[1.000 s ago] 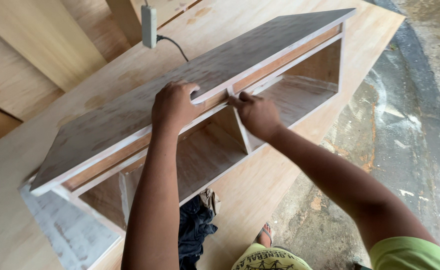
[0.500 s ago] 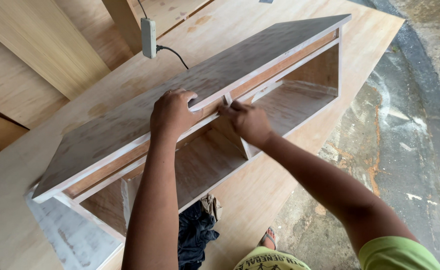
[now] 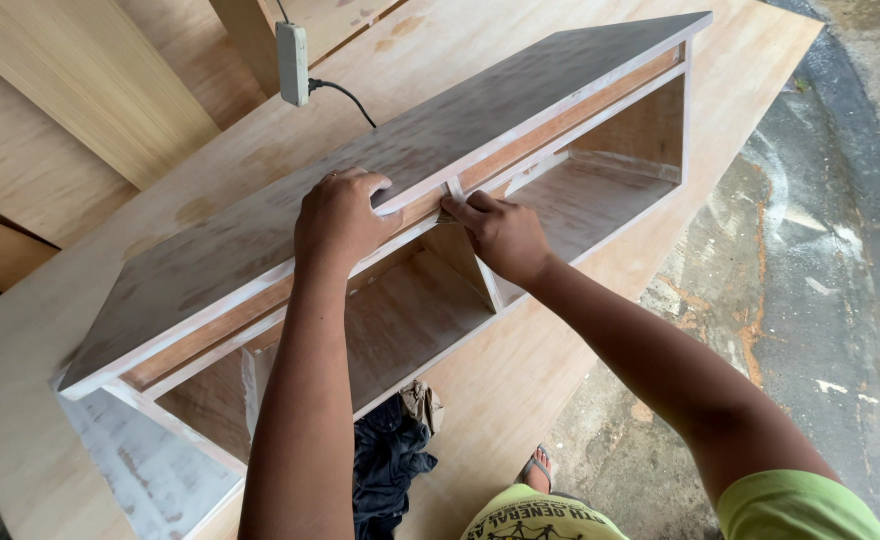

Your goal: The person sands the edges and interior surfaces of a wooden cabinet using a sanding block. They repeatedly rub the block along the frame and inside compartments, occasionally pausing to adjust the block or inspect the surface.

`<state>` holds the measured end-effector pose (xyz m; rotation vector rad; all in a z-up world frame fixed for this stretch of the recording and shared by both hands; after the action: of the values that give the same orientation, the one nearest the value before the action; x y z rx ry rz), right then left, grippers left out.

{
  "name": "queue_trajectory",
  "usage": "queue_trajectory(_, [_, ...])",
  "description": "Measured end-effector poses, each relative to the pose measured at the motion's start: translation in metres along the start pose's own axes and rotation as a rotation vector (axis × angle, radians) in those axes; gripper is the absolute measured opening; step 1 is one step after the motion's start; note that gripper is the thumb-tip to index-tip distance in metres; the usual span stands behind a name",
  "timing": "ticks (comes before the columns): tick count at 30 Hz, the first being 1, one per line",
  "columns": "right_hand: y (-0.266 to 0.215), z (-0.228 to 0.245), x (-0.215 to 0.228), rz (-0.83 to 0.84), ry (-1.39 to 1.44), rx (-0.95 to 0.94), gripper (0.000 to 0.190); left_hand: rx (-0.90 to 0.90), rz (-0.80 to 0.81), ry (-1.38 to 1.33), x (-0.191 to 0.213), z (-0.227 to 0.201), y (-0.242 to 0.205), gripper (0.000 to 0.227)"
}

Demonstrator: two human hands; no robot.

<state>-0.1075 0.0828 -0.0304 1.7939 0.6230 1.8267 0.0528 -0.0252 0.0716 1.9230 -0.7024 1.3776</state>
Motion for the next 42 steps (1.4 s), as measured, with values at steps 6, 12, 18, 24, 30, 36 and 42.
queue_trajectory(6, [-0.011,-0.011,0.027,-0.012,0.053,-0.115,0.028,-0.012,-0.027,-0.008,-0.005,0.003,0.000,0.039])
queue_trajectory(12, [-0.010,-0.005,0.012,-0.134,0.176,-0.136,0.031,-0.005,-0.031,-0.001,-0.006,0.004,0.002,0.039])
queue_trajectory(18, [-0.006,-0.002,-0.018,-0.133,0.179,-0.081,0.028,0.009,-0.013,0.004,-0.007,0.006,0.003,0.042])
queue_trajectory(24, [0.001,0.007,0.002,-0.170,0.226,-0.103,0.030,-0.022,-0.053,0.007,-0.002,0.001,-0.001,0.038])
queue_trajectory(30, [-0.016,-0.028,-0.017,-0.093,0.601,-0.336,0.031,-0.019,-0.059,0.002,-0.003,0.001,-0.002,0.037])
queue_trajectory(36, [-0.038,-0.026,-0.010,0.024,1.863,-1.071,0.005,-0.022,-0.084,-0.010,-0.003,0.003,-0.001,0.037])
queue_trajectory(42, [-0.045,-0.030,-0.016,0.040,1.873,-1.068,0.006,-0.006,-0.081,0.008,-0.006,0.004,0.001,0.037])
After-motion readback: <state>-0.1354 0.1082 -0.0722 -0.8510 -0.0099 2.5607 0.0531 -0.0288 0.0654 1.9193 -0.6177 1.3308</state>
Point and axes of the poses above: each hand's wrist, its own y-axis towards the middle knuckle, its own x-axis out of the back of the hand, z = x × y, the point moved 6 cm from there along y, towards the middle knuckle, and after that the axes turned 3 degrees about z, right-handed, at the moved point
